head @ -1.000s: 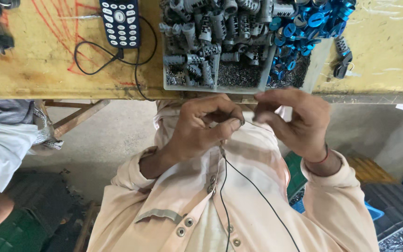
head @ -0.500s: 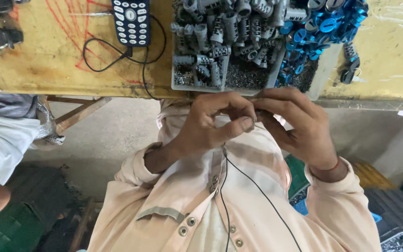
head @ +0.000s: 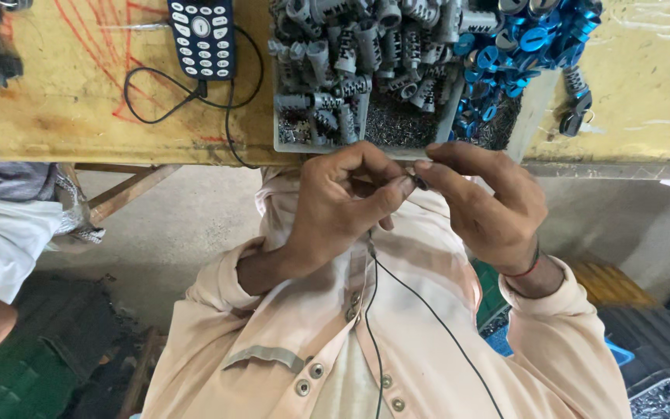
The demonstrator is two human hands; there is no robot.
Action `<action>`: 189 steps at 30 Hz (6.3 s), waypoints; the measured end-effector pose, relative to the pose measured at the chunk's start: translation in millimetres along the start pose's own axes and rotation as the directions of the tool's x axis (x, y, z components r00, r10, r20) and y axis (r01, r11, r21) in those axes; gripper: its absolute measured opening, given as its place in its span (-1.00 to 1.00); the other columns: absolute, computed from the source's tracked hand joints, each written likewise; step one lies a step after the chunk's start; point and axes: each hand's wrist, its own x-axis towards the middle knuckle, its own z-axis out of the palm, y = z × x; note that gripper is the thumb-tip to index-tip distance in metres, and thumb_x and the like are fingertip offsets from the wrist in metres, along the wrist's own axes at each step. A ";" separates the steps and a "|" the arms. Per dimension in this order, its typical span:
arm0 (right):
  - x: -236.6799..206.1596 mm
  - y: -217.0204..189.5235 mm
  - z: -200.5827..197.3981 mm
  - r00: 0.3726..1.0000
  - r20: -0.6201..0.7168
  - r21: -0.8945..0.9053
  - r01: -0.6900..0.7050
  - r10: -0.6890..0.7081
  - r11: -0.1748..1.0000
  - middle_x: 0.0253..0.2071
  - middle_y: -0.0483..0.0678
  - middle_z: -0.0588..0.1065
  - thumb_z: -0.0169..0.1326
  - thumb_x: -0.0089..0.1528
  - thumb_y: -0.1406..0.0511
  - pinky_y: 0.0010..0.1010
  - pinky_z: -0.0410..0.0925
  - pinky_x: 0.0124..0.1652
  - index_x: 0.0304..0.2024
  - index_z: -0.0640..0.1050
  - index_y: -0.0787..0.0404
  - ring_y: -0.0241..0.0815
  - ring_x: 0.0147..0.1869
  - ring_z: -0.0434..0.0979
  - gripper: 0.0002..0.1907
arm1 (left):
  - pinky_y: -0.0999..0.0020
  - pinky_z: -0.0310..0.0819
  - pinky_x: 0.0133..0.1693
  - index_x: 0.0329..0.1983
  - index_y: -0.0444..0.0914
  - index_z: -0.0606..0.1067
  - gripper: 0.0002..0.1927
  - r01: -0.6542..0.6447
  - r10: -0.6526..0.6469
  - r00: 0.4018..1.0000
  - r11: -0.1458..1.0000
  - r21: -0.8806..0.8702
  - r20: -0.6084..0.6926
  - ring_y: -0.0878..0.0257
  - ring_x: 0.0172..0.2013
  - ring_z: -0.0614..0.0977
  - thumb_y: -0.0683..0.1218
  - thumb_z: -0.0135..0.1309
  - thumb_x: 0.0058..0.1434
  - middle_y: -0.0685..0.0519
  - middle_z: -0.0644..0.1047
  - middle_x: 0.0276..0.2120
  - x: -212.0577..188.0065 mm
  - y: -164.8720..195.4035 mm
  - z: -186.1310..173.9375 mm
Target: The person sits at a workbench assembling small lock cylinder components. They pick grey and blue parts from a tray, fit them together by hand, place finished assemblies back into the tray, and occasionally press buttons on a mobile phone on the bench.
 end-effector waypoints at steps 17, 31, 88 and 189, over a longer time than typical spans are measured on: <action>34.9 12.4 -33.6 0.950 0.010 -0.385 -0.286 0.313 0.878 -0.13 -0.01 0.47 0.40 0.19 0.47 -0.38 0.42 -0.28 -0.11 0.66 0.22 -0.09 -0.21 0.60 -0.75 | 0.39 0.67 -0.05 -0.02 -0.30 0.60 -0.78 -0.581 0.515 0.811 0.658 0.479 0.277 0.18 -0.13 0.75 -0.27 0.30 0.27 -0.06 0.67 -0.11 -0.4 5.2 0.4; -5.6 23.1 -52.3 0.733 0.335 0.627 -0.642 0.592 0.441 -0.22 0.01 0.54 0.02 0.38 0.53 -0.44 0.48 -0.23 0.00 0.50 0.42 -0.23 -0.22 0.60 -0.85 | 0.19 0.61 0.09 0.02 -0.37 0.53 -0.71 -0.754 0.539 0.620 0.208 0.622 0.570 -0.03 0.07 0.65 -0.31 0.15 0.20 -0.15 0.55 0.07 9.8 -0.6 0.8; -47.4 -4.0 -37.0 0.999 0.002 0.164 0.044 -0.045 0.985 -0.03 0.05 0.55 0.40 0.21 0.56 -0.30 0.44 -0.23 0.04 0.45 0.24 0.07 -0.15 0.55 -0.53 | 0.20 0.65 -0.04 0.12 -0.42 0.44 -0.59 -0.761 0.611 0.626 0.342 0.551 0.485 -0.02 -0.04 0.68 -0.34 0.31 0.25 -0.15 0.60 -0.03 -6.3 -16.7 17.1; -74.7 135.3 16.2 0.564 -0.694 0.056 -0.578 0.448 0.814 -0.20 -0.06 0.41 -0.01 0.56 0.42 -0.42 0.12 -0.26 0.00 0.51 0.42 -0.29 -0.22 0.23 -0.87 | 0.01 0.13 0.22 0.12 -0.14 0.65 -0.60 0.018 0.652 0.740 -0.264 0.964 0.164 0.00 0.30 0.32 -0.28 0.17 0.22 -0.03 0.39 0.28 27.6 78.4 -93.9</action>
